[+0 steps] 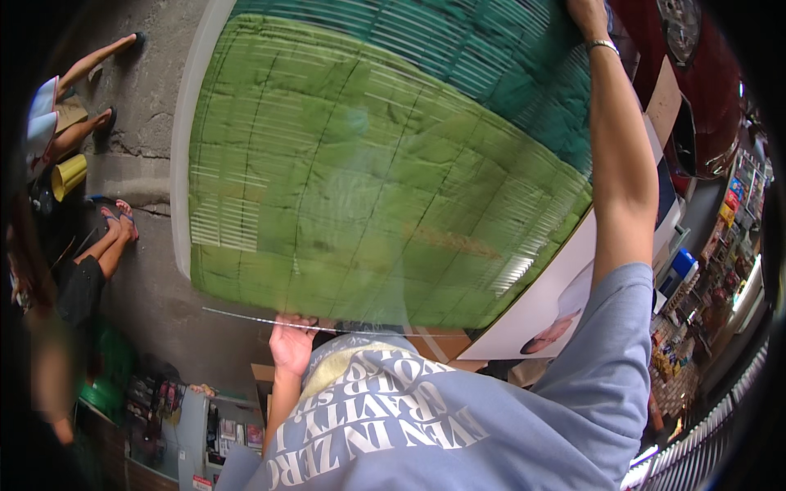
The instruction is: The person cleans a large printed portrait with a cloth, then retrieves a picture frame and places it on a table. They spray the glass with liquid and wipe it with a cloth, then position the portrait inside the frame and cover it with a cardboard backing.
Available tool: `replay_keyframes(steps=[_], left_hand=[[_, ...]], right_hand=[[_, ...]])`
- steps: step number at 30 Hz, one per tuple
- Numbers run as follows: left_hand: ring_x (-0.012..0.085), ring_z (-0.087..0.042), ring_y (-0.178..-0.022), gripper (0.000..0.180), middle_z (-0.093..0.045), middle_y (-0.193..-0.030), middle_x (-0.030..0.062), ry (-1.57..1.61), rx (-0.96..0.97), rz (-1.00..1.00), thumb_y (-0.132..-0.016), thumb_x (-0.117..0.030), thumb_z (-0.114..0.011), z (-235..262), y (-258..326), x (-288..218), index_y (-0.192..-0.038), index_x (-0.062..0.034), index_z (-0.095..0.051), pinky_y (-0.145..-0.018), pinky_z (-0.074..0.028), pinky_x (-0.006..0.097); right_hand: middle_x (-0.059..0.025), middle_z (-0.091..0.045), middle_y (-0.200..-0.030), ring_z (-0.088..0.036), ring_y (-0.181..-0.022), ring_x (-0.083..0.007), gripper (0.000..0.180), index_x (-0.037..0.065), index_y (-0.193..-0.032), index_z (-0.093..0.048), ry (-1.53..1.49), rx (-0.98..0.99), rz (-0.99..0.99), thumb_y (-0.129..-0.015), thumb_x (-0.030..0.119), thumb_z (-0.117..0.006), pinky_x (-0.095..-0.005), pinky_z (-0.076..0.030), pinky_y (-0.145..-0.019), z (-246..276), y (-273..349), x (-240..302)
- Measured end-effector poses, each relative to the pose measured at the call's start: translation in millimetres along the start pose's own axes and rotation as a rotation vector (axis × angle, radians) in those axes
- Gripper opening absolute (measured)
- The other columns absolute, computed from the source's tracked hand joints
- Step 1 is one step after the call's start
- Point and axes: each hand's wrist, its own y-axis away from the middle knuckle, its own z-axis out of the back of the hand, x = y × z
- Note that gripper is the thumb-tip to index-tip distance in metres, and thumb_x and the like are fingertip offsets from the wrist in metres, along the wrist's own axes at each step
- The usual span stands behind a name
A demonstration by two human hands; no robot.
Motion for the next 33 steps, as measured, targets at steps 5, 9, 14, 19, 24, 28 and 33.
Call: replay_keyframes(steps=[5,9,14,19,24,28,33], left_hand=[[0.0304,-0.068,-0.100,0.039,-0.070,-0.098,0.0092,-0.081,0.040,0.028,-0.108,-0.040,-0.049,-2,-1,-5,-0.098,-0.0064,-0.066,-0.091,-0.053,0.049],[0.0302,-0.068,-0.102,0.041,-0.071,-0.100,0.0128,-0.075,0.123,0.055,-0.108,-0.040,-0.048,-2,-3,-6,-0.100,-0.0053,-0.066,-0.092,-0.052,0.047],[0.0295,-0.067,-0.102,0.043,-0.073,-0.101,0.0153,-0.080,0.163,0.053,-0.108,-0.042,-0.046,3,-10,-8,-0.104,-0.0045,-0.067,-0.092,-0.051,0.045],[0.0285,-0.067,-0.097,0.044,-0.073,-0.100,0.0162,-0.104,0.214,0.021,-0.107,-0.043,-0.047,9,-11,-10,-0.106,-0.0039,-0.066,-0.088,-0.050,0.042],[0.0294,-0.063,-0.092,0.043,-0.072,-0.100,0.0187,-0.115,0.191,0.014,-0.105,-0.044,-0.048,8,-10,-11,-0.101,-0.0054,-0.067,-0.086,-0.047,0.043],[0.0304,-0.065,-0.092,0.046,-0.072,-0.097,0.0184,-0.145,0.160,0.003,-0.105,-0.044,-0.049,3,-9,-11,-0.102,-0.0028,-0.067,-0.083,-0.048,0.042],[0.0304,-0.067,-0.090,0.045,-0.072,-0.098,0.0191,-0.134,0.156,-0.007,-0.106,-0.043,-0.048,-1,-7,-13,-0.103,-0.0026,-0.066,-0.083,-0.048,0.041]], right_hand=[[-0.0172,-0.041,-0.161,-0.039,-0.148,-0.0366,0.066,0.007,-0.155,-0.043,-0.221,0.122,0.375,-0.096,0.030,-0.063,-0.0491,-0.028,-0.122,48,136,120],[-0.0132,-0.039,-0.163,-0.038,-0.150,-0.0343,0.077,0.012,-0.155,-0.045,-0.268,0.416,0.197,-0.084,0.019,-0.074,-0.0487,-0.026,-0.124,103,312,254],[-0.0149,-0.039,-0.163,-0.034,-0.151,-0.0337,0.077,0.005,-0.155,-0.044,-0.364,0.473,0.061,-0.085,0.022,-0.072,-0.0494,-0.021,-0.124,138,478,401],[-0.0239,-0.031,-0.165,-0.025,-0.154,-0.0424,0.077,0.000,-0.157,-0.036,-0.267,0.380,-0.226,-0.092,0.028,-0.065,-0.0538,-0.014,-0.125,134,509,499],[-0.0254,-0.028,-0.165,-0.028,-0.152,-0.0447,0.068,-0.003,-0.158,-0.032,-0.082,0.092,-0.376,-0.102,0.032,-0.053,-0.0555,-0.020,-0.124,76,341,390],[-0.0226,-0.039,-0.160,-0.035,-0.149,-0.0408,0.061,-0.001,-0.153,-0.041,-0.001,-0.121,-0.274,-0.103,0.032,-0.052,-0.0515,-0.028,-0.122,14,171,232],[-0.0236,-0.043,-0.157,-0.037,-0.148,-0.0379,0.060,-0.003,-0.152,-0.043,0.118,-0.078,-0.212,-0.106,0.036,-0.042,-0.0439,-0.028,-0.123,-25,27,112]])
